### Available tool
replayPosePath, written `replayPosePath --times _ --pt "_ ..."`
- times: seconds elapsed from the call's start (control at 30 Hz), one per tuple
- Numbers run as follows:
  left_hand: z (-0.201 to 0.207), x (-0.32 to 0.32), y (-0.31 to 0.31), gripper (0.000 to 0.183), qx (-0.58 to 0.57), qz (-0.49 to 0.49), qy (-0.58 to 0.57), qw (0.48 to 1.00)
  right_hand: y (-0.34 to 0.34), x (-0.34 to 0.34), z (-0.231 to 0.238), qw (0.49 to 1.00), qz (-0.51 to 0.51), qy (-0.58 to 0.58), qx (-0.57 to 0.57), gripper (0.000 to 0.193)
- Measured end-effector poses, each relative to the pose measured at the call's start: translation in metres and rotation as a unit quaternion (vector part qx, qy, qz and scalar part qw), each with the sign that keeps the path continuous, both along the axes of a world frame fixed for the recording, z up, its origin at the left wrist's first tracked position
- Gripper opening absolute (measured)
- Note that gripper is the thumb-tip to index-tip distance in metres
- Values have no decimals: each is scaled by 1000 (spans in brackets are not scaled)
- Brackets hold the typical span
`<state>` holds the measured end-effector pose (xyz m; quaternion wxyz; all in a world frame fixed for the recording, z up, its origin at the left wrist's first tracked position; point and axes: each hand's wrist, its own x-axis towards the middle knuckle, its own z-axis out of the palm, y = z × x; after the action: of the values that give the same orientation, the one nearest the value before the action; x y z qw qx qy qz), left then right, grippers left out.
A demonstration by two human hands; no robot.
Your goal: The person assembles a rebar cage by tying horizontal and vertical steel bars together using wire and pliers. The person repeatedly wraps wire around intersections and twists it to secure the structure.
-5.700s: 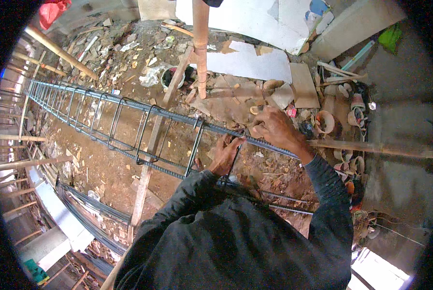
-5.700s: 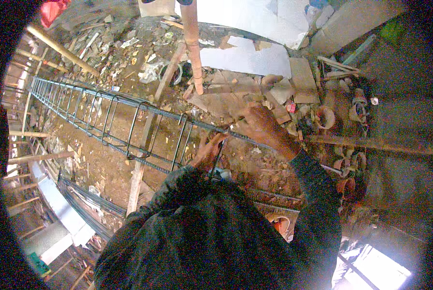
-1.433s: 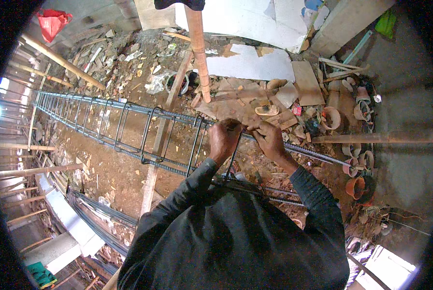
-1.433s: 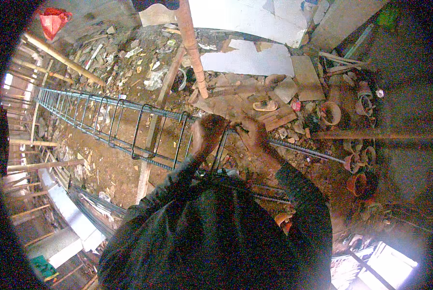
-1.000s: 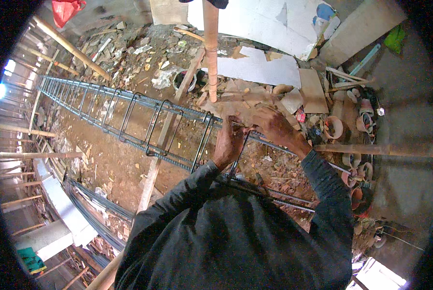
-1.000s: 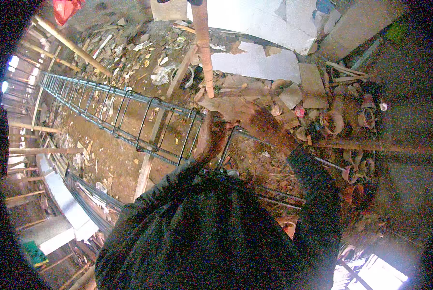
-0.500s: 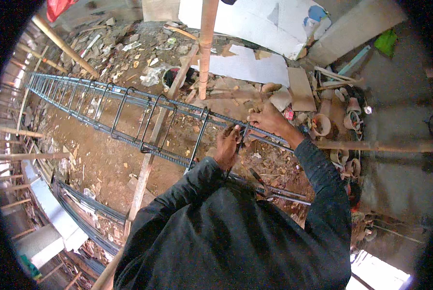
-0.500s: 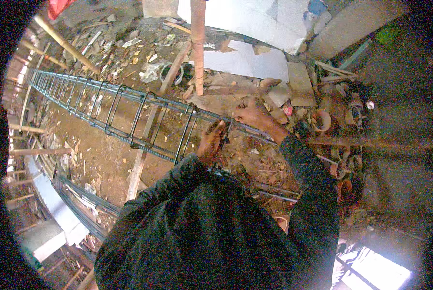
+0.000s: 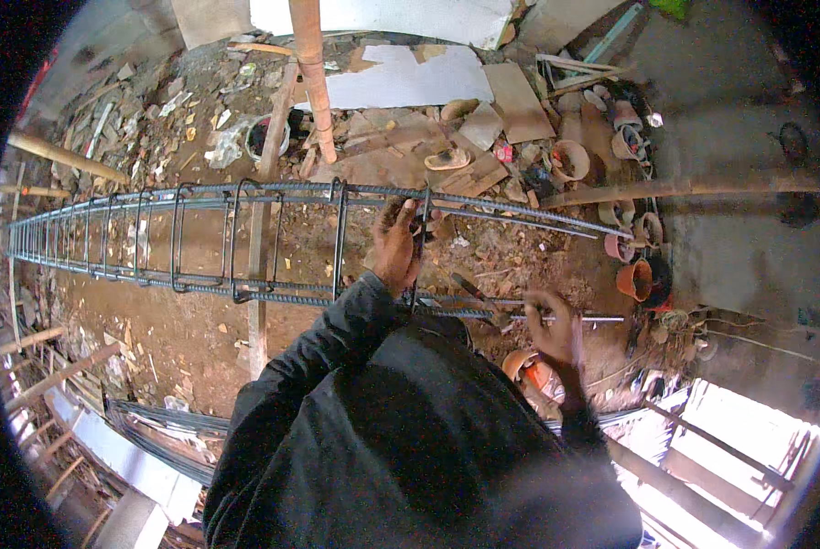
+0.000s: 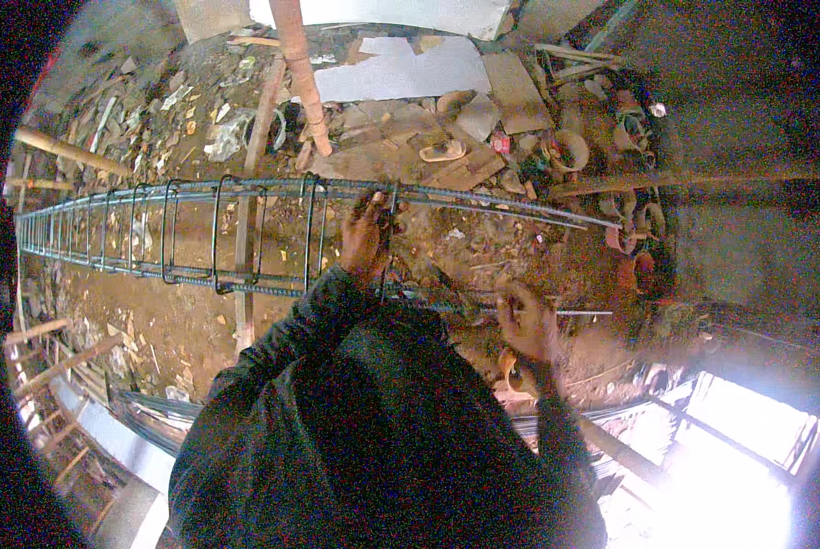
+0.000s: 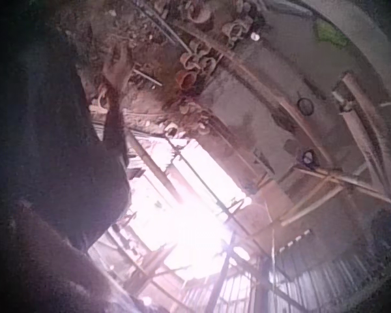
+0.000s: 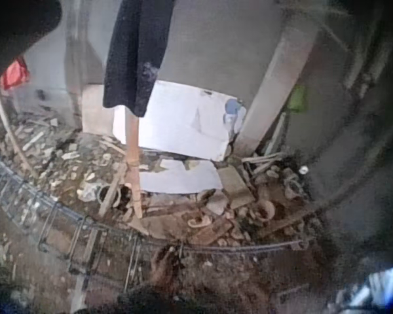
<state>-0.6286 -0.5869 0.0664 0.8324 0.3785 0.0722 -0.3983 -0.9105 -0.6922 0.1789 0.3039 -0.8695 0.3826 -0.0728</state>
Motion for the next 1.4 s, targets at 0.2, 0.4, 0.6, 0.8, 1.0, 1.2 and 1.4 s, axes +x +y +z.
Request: replayPosePath --times 0.2,0.4,0.6,0.8,1.0,1.2,1.4 --pt "-15 -2 6 27 4 -28 -7 1000 97 -19 -89 941 -255 -102 197 29" --pt "-39 -5 4 29 24 23 21 999 110 5 -170 893 -371 -140 212 43" --pt "-35 -1 5 40 50 -14 -50 997 115 14 -163 551 -534 -601 224 20" --pt "-18 -7 6 46 57 5 -142 988 69 -5 -80 826 -327 -427 -167 19" --pt "-18 2 1 45 12 -20 -6 1000 -3 75 31 863 -247 -366 -244 31" --pt "-13 1 5 45 13 -25 9 1000 -62 161 114 997 32 -72 -12 47" --pt "-6 -2 3 34 -11 17 40 999 -112 250 138 836 440 283 -165 53"
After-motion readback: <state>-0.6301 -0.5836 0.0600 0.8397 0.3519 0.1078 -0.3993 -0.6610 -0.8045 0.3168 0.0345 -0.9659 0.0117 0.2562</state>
